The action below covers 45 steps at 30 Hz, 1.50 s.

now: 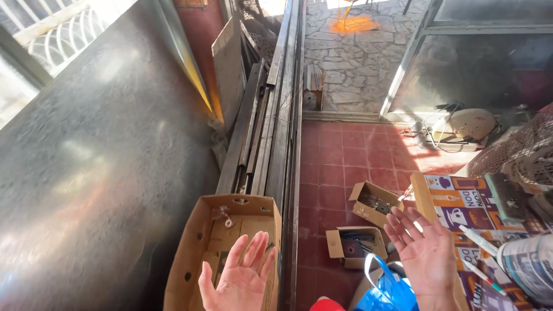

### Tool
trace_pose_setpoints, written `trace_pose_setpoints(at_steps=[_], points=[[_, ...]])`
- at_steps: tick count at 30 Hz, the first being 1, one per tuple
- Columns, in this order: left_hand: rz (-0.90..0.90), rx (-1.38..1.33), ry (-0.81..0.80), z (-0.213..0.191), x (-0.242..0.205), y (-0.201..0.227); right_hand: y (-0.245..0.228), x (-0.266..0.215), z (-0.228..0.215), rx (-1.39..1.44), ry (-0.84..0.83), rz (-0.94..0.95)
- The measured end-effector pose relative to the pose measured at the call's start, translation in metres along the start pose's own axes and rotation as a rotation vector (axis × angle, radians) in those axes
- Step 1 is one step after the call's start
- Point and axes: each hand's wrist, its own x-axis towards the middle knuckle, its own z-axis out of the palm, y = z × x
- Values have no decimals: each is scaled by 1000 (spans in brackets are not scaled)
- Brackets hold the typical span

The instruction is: Moving a welding machine and its cables from an outdoor workbench to an indoor storage counter.

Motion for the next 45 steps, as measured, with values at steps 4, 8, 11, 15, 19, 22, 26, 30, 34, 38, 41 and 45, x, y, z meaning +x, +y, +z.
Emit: trace_pose_setpoints(at_steps=[4,8,11,15,19,22,26,30,34,38,41,45], points=[[-16,51,69,-34,58,5,1,51,25,50,20,-2],[89,-60,-100,-67,124,1,-1,125,59,50,-3,-15],[204,-7,-90,-107,184,-22,-11,188,94,56,-20,-40],[272,322,649,-56,298,-71,-31,289,138,48,14,-35],[108,-62,-175,-115,418,-89,-62,376,166,24,45,-73],[56,-52,-300,-59,484,-100,-81,434,165,-10,32,-177],[19,27,-247,-39,569,-125,-91,510,150,21,84,-220],[-45,81,-250,-44,667,-150,-101,603,141,2,158,-221],[-42,117,-130,-79,780,-191,-129,728,164,47,186,-264],[-77,22,-371,-122,944,-233,-150,872,240,268,94,-214],[-178,-6,-221,-82,1018,-283,-194,903,313,264,150,-113],[-227,1,-425,-29,1125,-327,-229,970,356,219,194,-67]])
